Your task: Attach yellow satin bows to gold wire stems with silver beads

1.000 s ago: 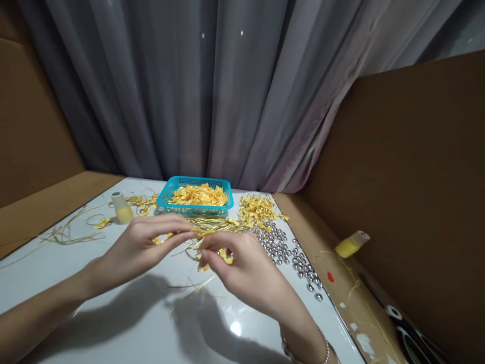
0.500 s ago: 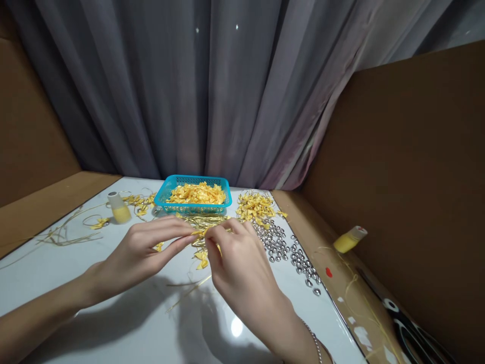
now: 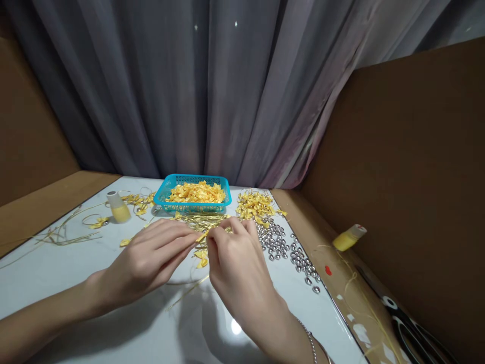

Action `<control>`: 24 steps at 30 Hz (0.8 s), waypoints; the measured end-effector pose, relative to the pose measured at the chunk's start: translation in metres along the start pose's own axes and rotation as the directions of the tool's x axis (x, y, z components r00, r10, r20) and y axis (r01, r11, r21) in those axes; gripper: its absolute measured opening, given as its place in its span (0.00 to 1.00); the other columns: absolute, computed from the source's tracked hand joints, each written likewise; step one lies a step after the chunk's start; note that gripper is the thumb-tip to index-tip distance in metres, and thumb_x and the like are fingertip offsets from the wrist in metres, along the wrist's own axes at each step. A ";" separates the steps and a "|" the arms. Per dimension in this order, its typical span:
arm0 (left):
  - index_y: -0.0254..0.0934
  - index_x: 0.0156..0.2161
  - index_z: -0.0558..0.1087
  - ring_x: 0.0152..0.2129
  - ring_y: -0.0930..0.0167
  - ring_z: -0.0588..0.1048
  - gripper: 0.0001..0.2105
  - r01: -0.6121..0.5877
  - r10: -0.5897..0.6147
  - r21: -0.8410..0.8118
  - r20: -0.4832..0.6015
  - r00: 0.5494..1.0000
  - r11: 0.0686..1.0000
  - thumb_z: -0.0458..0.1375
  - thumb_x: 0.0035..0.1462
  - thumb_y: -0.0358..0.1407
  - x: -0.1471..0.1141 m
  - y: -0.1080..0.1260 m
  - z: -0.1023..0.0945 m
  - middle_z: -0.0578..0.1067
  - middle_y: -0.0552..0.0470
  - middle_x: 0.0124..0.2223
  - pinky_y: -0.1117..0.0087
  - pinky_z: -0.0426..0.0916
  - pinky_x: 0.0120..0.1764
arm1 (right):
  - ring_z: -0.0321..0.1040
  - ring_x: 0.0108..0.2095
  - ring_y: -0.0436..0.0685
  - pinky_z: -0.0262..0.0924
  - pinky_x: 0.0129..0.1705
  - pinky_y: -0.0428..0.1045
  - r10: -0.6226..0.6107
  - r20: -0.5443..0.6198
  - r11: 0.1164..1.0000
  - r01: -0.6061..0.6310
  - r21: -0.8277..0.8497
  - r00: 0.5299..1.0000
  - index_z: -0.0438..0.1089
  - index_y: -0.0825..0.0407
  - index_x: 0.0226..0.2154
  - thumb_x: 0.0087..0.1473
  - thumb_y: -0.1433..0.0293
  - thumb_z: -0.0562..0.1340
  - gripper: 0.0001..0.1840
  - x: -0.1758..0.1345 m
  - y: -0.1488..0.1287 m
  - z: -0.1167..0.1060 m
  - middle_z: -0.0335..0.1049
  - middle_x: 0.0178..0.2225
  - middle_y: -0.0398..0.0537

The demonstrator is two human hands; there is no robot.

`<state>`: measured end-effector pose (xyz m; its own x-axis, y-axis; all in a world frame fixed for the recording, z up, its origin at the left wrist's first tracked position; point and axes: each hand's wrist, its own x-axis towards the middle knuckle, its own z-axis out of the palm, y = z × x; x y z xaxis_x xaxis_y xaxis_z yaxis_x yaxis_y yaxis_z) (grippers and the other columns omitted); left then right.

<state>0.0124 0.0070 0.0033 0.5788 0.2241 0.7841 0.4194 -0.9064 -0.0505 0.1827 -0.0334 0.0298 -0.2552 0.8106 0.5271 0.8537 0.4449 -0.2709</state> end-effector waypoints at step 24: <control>0.28 0.40 0.72 0.32 0.66 0.74 0.07 0.035 -0.035 0.005 -0.035 0.999 0.999 0.54 0.57 0.24 -0.009 0.000 0.008 0.77 0.45 0.34 0.63 0.70 0.35 | 0.67 0.45 0.59 0.60 0.46 0.55 0.005 -0.024 0.988 -0.001 0.156 1.000 0.70 0.53 0.26 0.53 0.78 0.56 0.10 0.004 0.007 0.004 0.71 0.43 0.52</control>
<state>0.0130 0.0079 -0.0087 0.5393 0.2433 0.8062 0.4430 -0.8962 -0.0259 0.1858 -0.0259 0.0264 -0.2404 0.8034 0.5448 0.7728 0.4980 -0.3934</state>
